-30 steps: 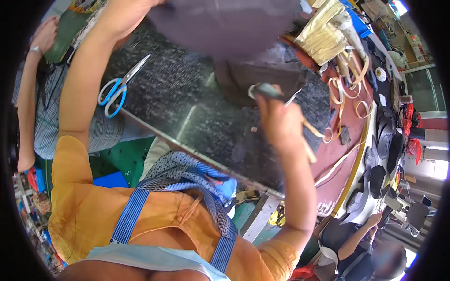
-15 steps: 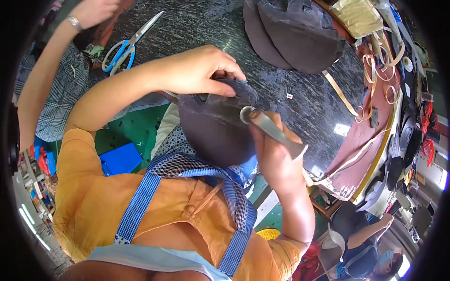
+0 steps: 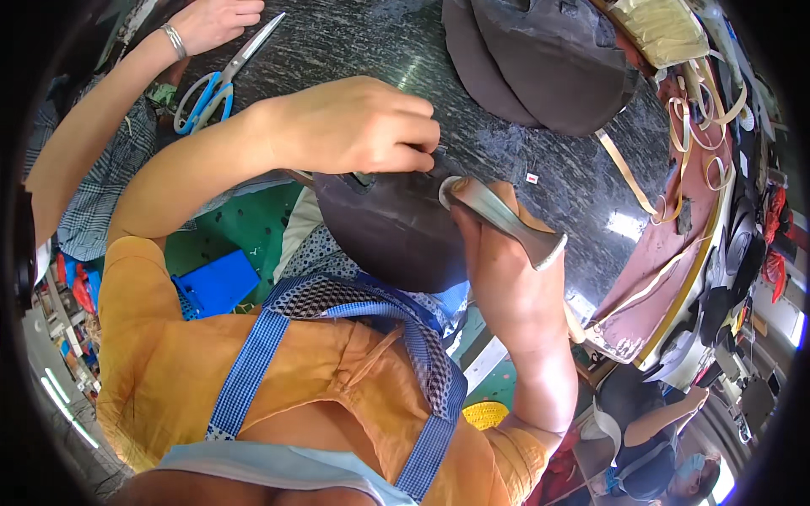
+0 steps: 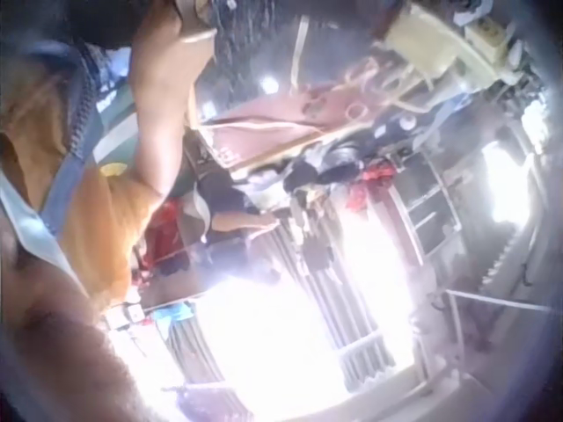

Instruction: Hammering leather shoe parts and applying adhesive strips on a factory workbench.

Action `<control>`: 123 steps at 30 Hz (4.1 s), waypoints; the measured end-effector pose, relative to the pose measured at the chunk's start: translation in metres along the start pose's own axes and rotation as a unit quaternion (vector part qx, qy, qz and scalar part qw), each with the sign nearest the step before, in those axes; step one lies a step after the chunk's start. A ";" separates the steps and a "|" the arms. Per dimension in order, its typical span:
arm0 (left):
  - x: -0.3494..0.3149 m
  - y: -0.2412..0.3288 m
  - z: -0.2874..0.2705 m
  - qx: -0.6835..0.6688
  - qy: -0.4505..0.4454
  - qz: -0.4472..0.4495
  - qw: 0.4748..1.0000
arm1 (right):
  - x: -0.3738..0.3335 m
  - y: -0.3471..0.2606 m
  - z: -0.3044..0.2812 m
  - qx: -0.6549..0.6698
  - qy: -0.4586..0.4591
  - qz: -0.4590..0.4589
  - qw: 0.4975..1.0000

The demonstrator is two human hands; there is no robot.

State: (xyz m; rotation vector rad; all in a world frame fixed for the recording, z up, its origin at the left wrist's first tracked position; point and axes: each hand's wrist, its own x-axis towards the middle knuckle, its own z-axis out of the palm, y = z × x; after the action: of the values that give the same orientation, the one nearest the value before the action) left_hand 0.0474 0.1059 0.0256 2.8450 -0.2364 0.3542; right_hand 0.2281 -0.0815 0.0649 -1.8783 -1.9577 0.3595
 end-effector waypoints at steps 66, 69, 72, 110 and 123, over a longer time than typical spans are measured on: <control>0.021 -0.013 0.030 -0.101 0.099 -0.047 0.989 | -0.006 0.013 0.004 -0.030 0.014 0.050 0.998; 0.017 -0.012 0.032 -0.115 0.111 -0.042 0.986 | -0.006 0.017 0.003 -0.006 0.010 0.071 0.997; 0.016 -0.007 0.033 -0.080 0.120 -0.027 0.989 | -0.003 0.018 -0.001 -0.043 0.017 0.037 0.998; -0.003 0.042 0.021 0.085 0.109 -0.174 0.975 | 0.024 0.012 0.006 -0.014 -0.030 0.028 0.999; -0.012 0.044 0.015 0.061 0.101 -0.204 0.972 | 0.040 0.013 0.002 0.023 -0.012 0.001 1.000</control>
State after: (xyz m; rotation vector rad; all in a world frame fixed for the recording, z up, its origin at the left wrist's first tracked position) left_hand 0.0308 0.0618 0.0193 2.8490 0.4186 0.5777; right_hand 0.2379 -0.0406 0.0621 -1.8556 -1.9469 0.4259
